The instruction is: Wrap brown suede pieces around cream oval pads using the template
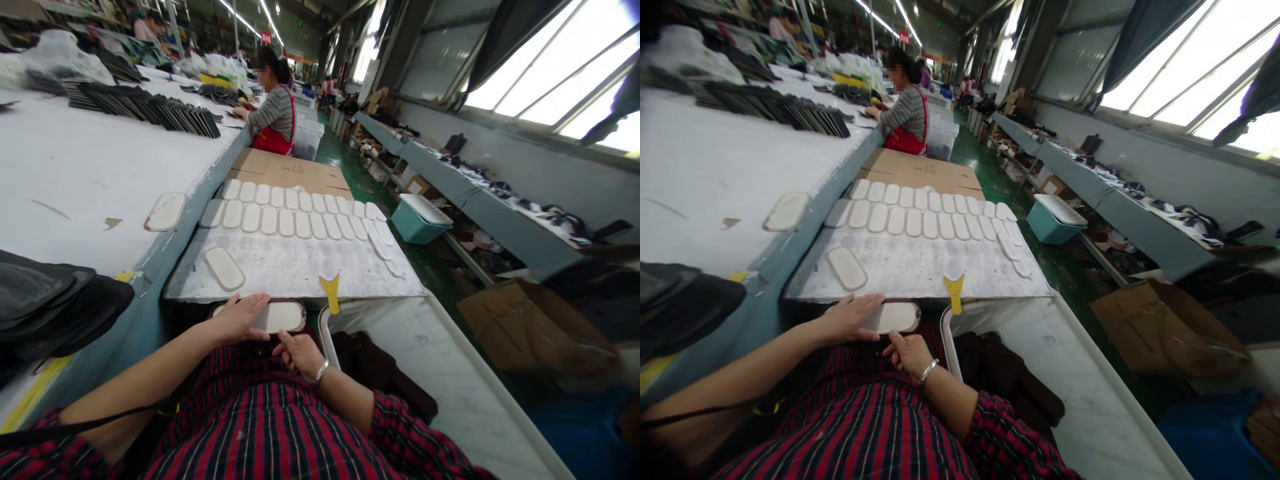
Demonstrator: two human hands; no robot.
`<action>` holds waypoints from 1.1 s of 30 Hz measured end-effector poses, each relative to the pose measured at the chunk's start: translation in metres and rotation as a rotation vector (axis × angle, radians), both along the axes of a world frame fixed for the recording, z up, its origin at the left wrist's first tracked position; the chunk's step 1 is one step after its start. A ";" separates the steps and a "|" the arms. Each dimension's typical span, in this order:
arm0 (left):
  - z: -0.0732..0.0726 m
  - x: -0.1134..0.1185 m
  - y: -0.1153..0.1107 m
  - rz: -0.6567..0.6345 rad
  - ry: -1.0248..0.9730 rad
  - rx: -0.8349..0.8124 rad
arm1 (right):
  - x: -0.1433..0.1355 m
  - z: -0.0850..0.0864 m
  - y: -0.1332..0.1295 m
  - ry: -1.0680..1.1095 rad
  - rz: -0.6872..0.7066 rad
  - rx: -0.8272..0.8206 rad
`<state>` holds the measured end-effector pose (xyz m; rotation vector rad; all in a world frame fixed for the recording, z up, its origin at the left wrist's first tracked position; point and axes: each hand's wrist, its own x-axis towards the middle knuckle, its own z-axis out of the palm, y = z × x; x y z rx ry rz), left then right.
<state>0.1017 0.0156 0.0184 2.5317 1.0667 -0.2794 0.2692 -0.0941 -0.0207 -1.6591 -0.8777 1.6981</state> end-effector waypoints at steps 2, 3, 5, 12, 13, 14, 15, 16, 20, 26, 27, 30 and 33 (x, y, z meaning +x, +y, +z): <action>0.002 -0.001 0.001 -0.025 0.017 -0.018 | -0.009 0.006 0.001 -0.021 0.032 0.000; 0.003 -0.001 0.001 -0.040 0.022 -0.028 | -0.014 0.009 0.001 -0.036 0.053 0.004; 0.007 -0.004 0.003 -0.072 0.027 -0.048 | -0.023 0.012 0.003 -0.051 0.093 0.007; 0.019 -0.010 0.007 -0.167 0.060 -0.036 | -0.039 0.009 0.016 0.104 0.120 -0.189; 0.020 -0.008 0.007 -0.177 0.066 -0.033 | -0.040 0.007 0.018 0.155 0.120 -0.234; 0.021 -0.006 0.008 -0.186 0.069 -0.033 | -0.040 0.005 0.020 0.221 0.122 -0.279; 0.021 -0.003 0.008 -0.194 0.067 -0.036 | -0.039 0.002 0.020 0.299 0.125 -0.315; 0.021 0.001 0.008 -0.198 0.062 -0.041 | -0.037 -0.001 0.019 0.380 0.142 -0.338; 0.020 0.022 0.007 -0.182 0.042 -0.068 | -0.009 -0.006 0.003 0.638 0.271 -0.200; 0.007 0.045 -0.002 -0.100 0.038 -0.006 | 0.087 0.007 -0.006 0.067 0.412 -0.004; 0.005 0.046 -0.004 -0.092 0.036 0.008 | 0.103 0.005 0.002 -0.261 0.375 0.031; 0.001 0.047 -0.008 -0.087 0.045 0.045 | 0.139 -0.011 0.036 -0.728 0.192 0.079; -0.002 0.046 -0.013 -0.075 0.059 0.091 | 0.152 -0.036 0.073 -0.973 0.089 0.092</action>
